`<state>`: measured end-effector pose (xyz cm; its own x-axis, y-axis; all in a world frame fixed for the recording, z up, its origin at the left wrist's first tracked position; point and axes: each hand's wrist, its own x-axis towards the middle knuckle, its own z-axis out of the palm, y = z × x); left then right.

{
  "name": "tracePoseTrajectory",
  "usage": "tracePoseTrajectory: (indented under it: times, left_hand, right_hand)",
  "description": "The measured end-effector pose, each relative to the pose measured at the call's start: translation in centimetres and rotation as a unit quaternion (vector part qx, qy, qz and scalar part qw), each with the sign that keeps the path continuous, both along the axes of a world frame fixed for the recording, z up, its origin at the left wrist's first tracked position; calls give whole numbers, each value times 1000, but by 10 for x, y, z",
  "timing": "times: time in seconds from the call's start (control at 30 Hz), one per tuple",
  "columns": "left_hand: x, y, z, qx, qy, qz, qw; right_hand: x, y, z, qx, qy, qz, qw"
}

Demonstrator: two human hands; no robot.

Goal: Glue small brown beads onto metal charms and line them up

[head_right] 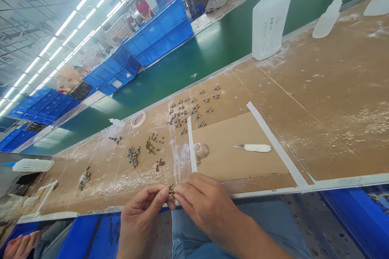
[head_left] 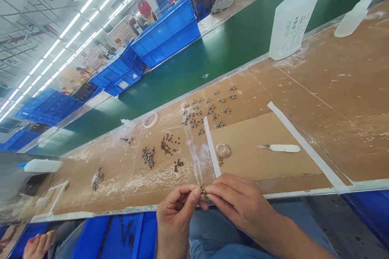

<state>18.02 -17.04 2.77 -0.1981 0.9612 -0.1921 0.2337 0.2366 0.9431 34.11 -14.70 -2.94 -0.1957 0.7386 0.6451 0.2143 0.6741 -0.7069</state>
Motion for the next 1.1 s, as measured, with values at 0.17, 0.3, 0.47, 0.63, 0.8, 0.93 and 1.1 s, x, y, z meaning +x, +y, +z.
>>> tracePoseTrajectory:
  times: [0.17,0.3,0.47,0.63,0.8,0.93,1.1]
  left_hand:
    - [-9,72,3,51,55,-74,994]
    - [22,154,-1,68,146,-198,967]
    - [85,216,-22,64,180,-273,943]
    - [85,226,-20,86,221,-268,934]
    - [-14,184,1,125,283,-171,935]
    - [-87,117,-15,131,319,-109,932]
    - [-112,62,-47,201,390,-124,890]
  right_hand:
    - [18,2,2,38,5,-97,995]
    - [29,6,-13,60,-9,-128,990]
    - [30,10,-27,76,-35,-158,984]
    - [31,9,-26,79,-41,-161,983]
    - [34,5,-28,102,-55,-168,979]
    - [37,4,-32,107,-89,-153,978]
    - [36,4,-32,99,-116,-144,978]
